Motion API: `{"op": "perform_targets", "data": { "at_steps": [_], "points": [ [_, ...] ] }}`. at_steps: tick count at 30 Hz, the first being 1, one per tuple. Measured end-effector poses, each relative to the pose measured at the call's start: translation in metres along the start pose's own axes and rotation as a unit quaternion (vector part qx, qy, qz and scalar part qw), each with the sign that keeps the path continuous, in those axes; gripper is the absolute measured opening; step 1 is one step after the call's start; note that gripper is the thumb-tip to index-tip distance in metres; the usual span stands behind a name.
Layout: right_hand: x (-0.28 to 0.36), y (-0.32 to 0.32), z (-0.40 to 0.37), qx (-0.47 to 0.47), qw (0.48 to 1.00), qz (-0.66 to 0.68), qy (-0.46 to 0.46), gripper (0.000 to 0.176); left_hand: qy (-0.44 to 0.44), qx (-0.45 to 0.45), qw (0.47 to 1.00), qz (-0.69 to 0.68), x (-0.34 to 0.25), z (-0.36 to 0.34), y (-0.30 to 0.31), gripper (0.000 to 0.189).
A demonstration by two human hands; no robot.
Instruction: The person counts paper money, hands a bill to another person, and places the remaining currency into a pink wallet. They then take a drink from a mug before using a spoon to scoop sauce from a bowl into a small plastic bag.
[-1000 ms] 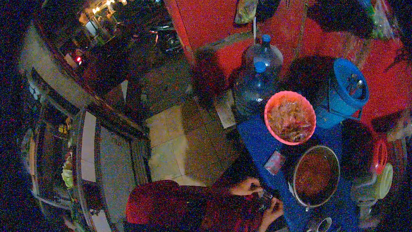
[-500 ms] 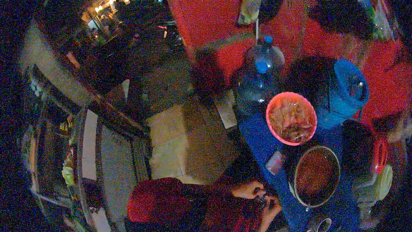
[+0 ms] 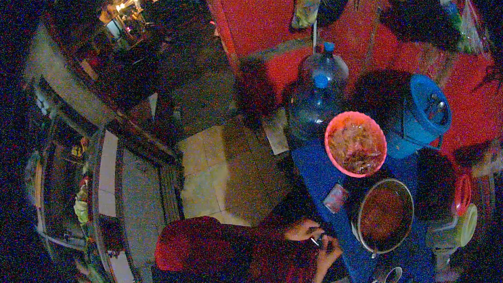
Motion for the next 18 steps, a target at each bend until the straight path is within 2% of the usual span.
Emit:
{"op": "perform_targets", "data": {
  "at_steps": [2,3,5,6,7,8,9,10,11,12,13,14,15,17,18],
  "points": [
    [0.002,0.003,0.002,0.020,1.000,0.007,-0.017,0.019,0.002,-0.013,0.996,-0.087,-0.010,0.000,0.002,0.025],
    [0.004,0.003,0.002,0.041,0.998,0.015,-0.033,0.018,0.002,-0.012,0.996,-0.087,-0.006,0.000,0.002,0.025],
    [0.006,0.004,0.003,0.037,0.999,0.019,-0.035,0.017,-0.079,-0.025,0.995,-0.062,0.002,0.002,0.004,0.028],
    [0.012,0.004,0.005,0.032,0.999,0.023,-0.036,0.017,-0.079,-0.025,0.995,-0.062,-0.002,0.003,0.008,0.028],
    [0.018,0.004,0.007,0.032,0.999,0.022,-0.037,0.017,0.003,0.030,0.997,-0.074,-0.003,0.004,0.014,0.029],
    [0.027,0.006,0.010,-0.036,0.990,-0.117,0.072,0.016,0.084,0.084,0.989,-0.085,-0.005,0.004,0.019,0.031],
    [0.036,0.006,0.011,-0.103,0.946,-0.252,0.178,0.016,0.084,0.084,0.989,-0.085,-0.010,0.004,0.023,0.031],
    [0.034,0.004,0.007,-0.103,0.946,-0.253,0.177,0.016,0.082,0.080,0.987,-0.110,-0.016,0.004,0.027,0.031],
    [0.025,0.002,0.002,-0.057,0.991,-0.101,0.068,0.016,0.081,0.076,0.985,-0.135,-0.018,0.004,0.028,0.032],
    [0.021,-0.001,-0.003,-0.010,0.998,0.054,-0.044,0.017,0.082,0.077,0.985,-0.134,-0.014,0.002,0.025,0.032],
    [0.023,-0.001,-0.006,-0.011,0.997,0.054,-0.046,0.017,0.109,0.128,0.973,-0.155,-0.006,-0.002,0.019,0.033],
    [0.025,-0.001,-0.008,0.029,0.997,0.034,-0.055,0.017,0.135,0.178,0.959,-0.175,0.001,-0.005,0.012,0.035],
    [0.029,-0.001,-0.009,0.068,0.996,0.014,-0.063,0.018,0.135,0.178,0.959,-0.175,0.011,-0.007,0.004,0.035],
    [0.037,0.006,-0.014,0.065,0.996,0.021,-0.053,0.020,0.191,0.196,0.920,-0.280,0.024,-0.015,-0.012,0.038],
    [0.038,0.011,-0.017,0.035,0.999,0.006,-0.014,0.019,0.226,0.171,0.923,-0.261,0.007,-0.019,-0.005,0.038]
  ]
}}
Point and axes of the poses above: each hand's wrist, its own z-axis towards the middle knuckle, its own y-axis out of the back of the hand, x = y × z, the point moved 1 cm from there along z, towards the middle knuckle, and after that the axes turned 5 degrees about -x, right-handed, at the moved point
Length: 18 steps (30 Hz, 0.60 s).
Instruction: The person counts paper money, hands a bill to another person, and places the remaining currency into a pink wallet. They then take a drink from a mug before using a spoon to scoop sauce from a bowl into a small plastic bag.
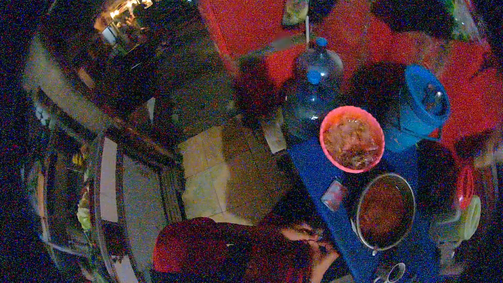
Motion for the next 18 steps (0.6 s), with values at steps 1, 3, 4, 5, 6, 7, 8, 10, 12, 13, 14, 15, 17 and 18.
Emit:
{"op": "perform_targets", "data": {
  "at_steps": [1,3,4,5,6,7,8,10,12,13,14,15,17,18],
  "points": [
    [-0.001,0.005,-0.003,-0.031,0.999,-0.016,0.039,0.019,0.002,0.006,1.000,0.002,-0.002,-0.001,0.003,0.038],
    [-0.015,0.013,-0.010,-0.069,0.998,0.002,-0.003,0.019,-0.062,0.027,0.993,0.100,-0.006,-0.001,0.004,0.033],
    [-0.021,0.017,-0.012,-0.098,0.994,0.024,-0.040,0.020,-0.060,0.032,0.993,0.099,-0.008,-0.002,0.006,0.033],
    [-0.017,0.022,-0.013,-0.102,0.994,0.021,-0.044,0.020,-0.102,0.021,0.988,0.111,-0.023,-0.007,0.006,0.032],
    [-0.011,0.028,-0.012,-0.075,0.990,0.063,-0.103,0.020,-0.146,0.011,0.982,0.123,-0.035,-0.011,0.005,0.031],
    [-0.006,0.031,-0.011,-0.048,0.980,0.105,-0.161,0.020,-0.143,0.018,0.982,0.122,-0.040,-0.014,0.003,0.031],
    [-0.003,0.029,-0.010,-0.056,0.979,0.102,-0.165,0.020,-0.132,0.010,0.984,0.123,-0.042,-0.015,0.001,0.030],
    [0.010,0.018,-0.010,-0.046,0.991,0.099,-0.081,0.022,-0.120,0.012,0.985,0.126,-0.041,-0.013,-0.007,0.030],
    [0.019,0.008,-0.009,-0.017,0.976,0.159,-0.150,0.024,-0.140,-0.032,0.932,0.332,-0.037,-0.014,-0.015,0.030],
    [0.021,0.009,-0.008,-0.019,0.976,0.158,-0.149,0.024,-0.142,-0.031,0.932,0.332,-0.039,-0.013,-0.013,0.030],
    [0.023,0.012,-0.007,-0.041,0.981,0.134,-0.138,0.023,-0.108,0.006,0.959,0.262,-0.040,-0.011,-0.011,0.031],
    [0.024,0.014,-0.007,-0.063,0.984,0.110,-0.126,0.023,-0.073,0.042,0.978,0.190,-0.041,-0.011,-0.010,0.031],
    [-0.009,0.016,-0.016,-0.074,0.994,0.057,-0.059,0.022,-0.077,0.067,0.987,0.126,-0.030,-0.007,-0.011,0.031],
    [-0.024,0.017,-0.018,-0.083,0.996,0.007,0.011,0.022,-0.082,0.090,0.991,0.063,-0.021,-0.005,-0.010,0.032]
  ]
}}
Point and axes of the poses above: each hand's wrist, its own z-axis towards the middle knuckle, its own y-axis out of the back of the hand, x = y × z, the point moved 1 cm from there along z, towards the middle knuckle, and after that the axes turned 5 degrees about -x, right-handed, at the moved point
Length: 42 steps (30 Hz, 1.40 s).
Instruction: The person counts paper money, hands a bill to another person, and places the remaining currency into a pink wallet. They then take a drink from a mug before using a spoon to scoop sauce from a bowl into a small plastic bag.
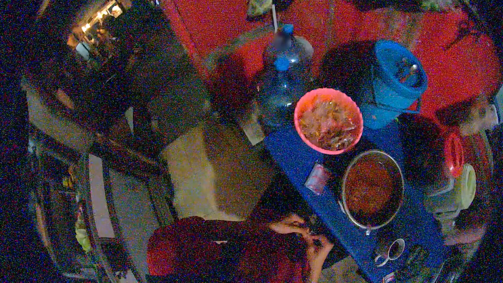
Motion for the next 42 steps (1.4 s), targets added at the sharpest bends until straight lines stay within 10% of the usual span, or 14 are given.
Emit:
{"op": "perform_targets", "data": {
  "at_steps": [4,7,9,11,14,19,21,23,26,31,35,38,42],
  "points": [
    [-0.003,-0.001,0.004,0.087,0.994,-0.054,0.023,0.020,-0.087,-0.104,0.973,0.186,0.029,-0.002,0.001,0.029],
    [0.018,-0.013,0.009,-0.025,0.987,0.085,-0.134,0.018,-0.070,-0.146,0.981,0.102,0.032,-0.008,0.001,0.022],
    [-0.013,-0.012,0.006,-0.041,0.997,0.037,-0.061,0.015,-0.178,-0.055,0.982,-0.001,0.047,-0.007,-0.012,0.022],
    [-0.029,-0.015,0.006,0.024,0.997,0.037,-0.070,0.010,-0.022,0.075,0.993,-0.090,0.013,-0.021,-0.005,0.022],
    [0.032,-0.027,0.009,0.081,0.890,0.323,-0.312,0.015,-0.015,0.080,0.990,-0.115,0.027,-0.028,-0.001,0.022],
    [0.029,-0.023,0.003,0.150,0.853,0.278,-0.416,0.004,0.047,-0.063,0.971,-0.228,0.110,-0.001,0.010,0.022],
    [-0.003,-0.021,-0.008,0.175,0.742,0.408,-0.503,0.004,0.057,-0.095,0.966,-0.231,0.121,0.005,0.009,0.022],
    [0.006,-0.020,-0.004,0.187,0.728,0.447,-0.484,0.008,0.023,-0.051,0.986,-0.158,0.088,-0.005,0.007,0.022],
    [-0.005,-0.020,0.005,0.188,0.862,0.295,-0.366,0.009,-0.036,0.020,0.997,-0.070,0.044,-0.017,0.004,0.023],
    [-0.010,-0.020,0.011,0.074,0.839,0.374,-0.389,0.015,-0.065,0.082,0.994,-0.038,0.026,-0.016,0.001,0.025],
    [-0.028,-0.020,-0.001,0.086,0.844,0.344,-0.402,0.033,-0.056,0.104,0.799,-0.589,0.059,0.004,-0.004,0.039],
    [0.001,-0.022,0.001,-0.056,0.937,0.247,-0.241,0.026,0.007,0.015,0.870,-0.493,-0.029,0.000,0.004,0.042],
    [0.052,0.021,0.020,0.057,0.996,0.067,-0.026,0.044,-0.001,-0.095,0.989,-0.117,-0.041,0.007,0.004,0.047]
  ]
}}
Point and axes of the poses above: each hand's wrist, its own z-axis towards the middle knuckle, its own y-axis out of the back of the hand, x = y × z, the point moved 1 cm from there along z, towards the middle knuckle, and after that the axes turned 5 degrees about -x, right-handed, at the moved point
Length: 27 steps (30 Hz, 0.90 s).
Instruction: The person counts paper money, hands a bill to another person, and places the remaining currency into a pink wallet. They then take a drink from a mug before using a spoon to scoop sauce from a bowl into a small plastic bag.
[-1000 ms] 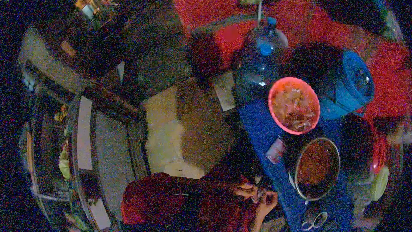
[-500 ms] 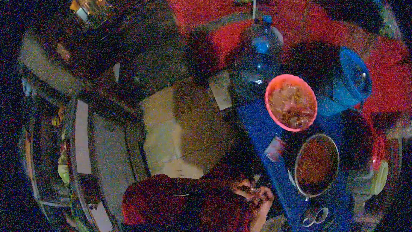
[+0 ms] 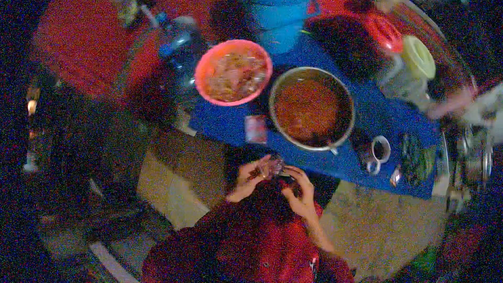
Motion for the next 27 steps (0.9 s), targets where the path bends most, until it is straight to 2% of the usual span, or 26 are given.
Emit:
{"op": "perform_targets", "data": {
  "at_steps": [1,3,5,7,9,11,12,15,16,17,19,20,21,23,24,25,26,27],
  "points": [
    [0.004,0.004,0.002,0.051,0.998,-0.034,-0.002,0.046,0.011,0.022,1.000,0.001,-0.002,0.003,-0.006,0.047],
    [-0.011,-0.001,0.001,0.085,0.994,-0.051,0.052,0.046,-0.078,0.068,0.975,0.194,-0.007,0.001,-0.020,0.048],
    [0.012,0.008,-0.001,0.063,0.996,-0.055,0.042,0.047,-0.087,0.072,0.976,0.186,-0.019,-0.009,-0.029,0.047],
    [0.025,0.014,-0.001,0.115,0.993,-0.023,0.022,0.046,-0.070,0.123,0.958,0.247,-0.040,-0.008,-0.031,0.047],
    [0.028,0.016,-0.001,0.105,0.994,-0.020,0.013,0.045,-0.066,0.128,0.967,0.209,-0.039,-0.004,-0.031,0.046],
    [0.023,0.018,0.004,0.126,0.992,0.001,0.014,0.046,-0.149,0.146,0.940,0.269,-0.046,0.007,-0.029,0.045],
    [0.021,0.017,0.009,0.131,0.990,-0.008,0.055,0.046,-0.123,0.167,0.952,0.225,-0.049,0.005,-0.034,0.044],
    [0.029,0.020,0.012,0.185,0.980,0.024,0.064,0.043,-0.082,0.160,0.957,0.227,-0.046,0.003,-0.037,0.043],
    [0.031,0.017,0.011,0.149,0.982,0.019,0.113,0.044,-0.076,0.156,0.967,0.187,-0.042,0.006,-0.035,0.042],
    [0.031,0.016,0.012,0.152,0.982,0.022,0.113,0.044,-0.075,0.152,0.967,0.188,-0.041,0.007,-0.033,0.042],
    [0.028,0.015,0.015,0.235,0.971,-0.007,-0.032,0.047,-0.091,0.192,0.929,0.303,-0.041,0.008,-0.033,0.041],
    [0.006,0.010,0.011,0.241,0.969,-0.011,0.045,0.041,-0.112,0.197,0.926,0.302,-0.041,0.012,-0.034,0.040],
    [0.013,0.010,0.014,0.245,0.968,-0.010,0.047,0.041,-0.113,0.192,0.927,0.303,-0.039,0.012,-0.032,0.040],
    [0.035,0.015,0.020,0.318,0.937,-0.127,-0.067,0.032,-0.138,0.192,0.936,0.260,-0.033,0.012,-0.029,0.035],
    [0.041,0.016,0.018,0.198,0.974,-0.108,-0.003,0.030,-0.136,0.192,0.936,0.260,-0.031,0.008,-0.027,0.035],
    [0.047,0.019,0.016,0.073,0.991,-0.088,0.062,0.027,-0.096,0.119,0.966,0.209,-0.030,0.003,-0.024,0.030],
    [0.057,0.032,0.015,-0.042,0.987,-0.148,0.043,0.025,-0.055,0.046,0.985,0.155,-0.028,0.002,-0.021,0.026],
    [0.053,0.040,0.014,-0.199,0.965,-0.168,0.013,0.022,-0.067,0.042,0.991,0.105,-0.014,0.006,-0.011,0.026]
  ]
}}
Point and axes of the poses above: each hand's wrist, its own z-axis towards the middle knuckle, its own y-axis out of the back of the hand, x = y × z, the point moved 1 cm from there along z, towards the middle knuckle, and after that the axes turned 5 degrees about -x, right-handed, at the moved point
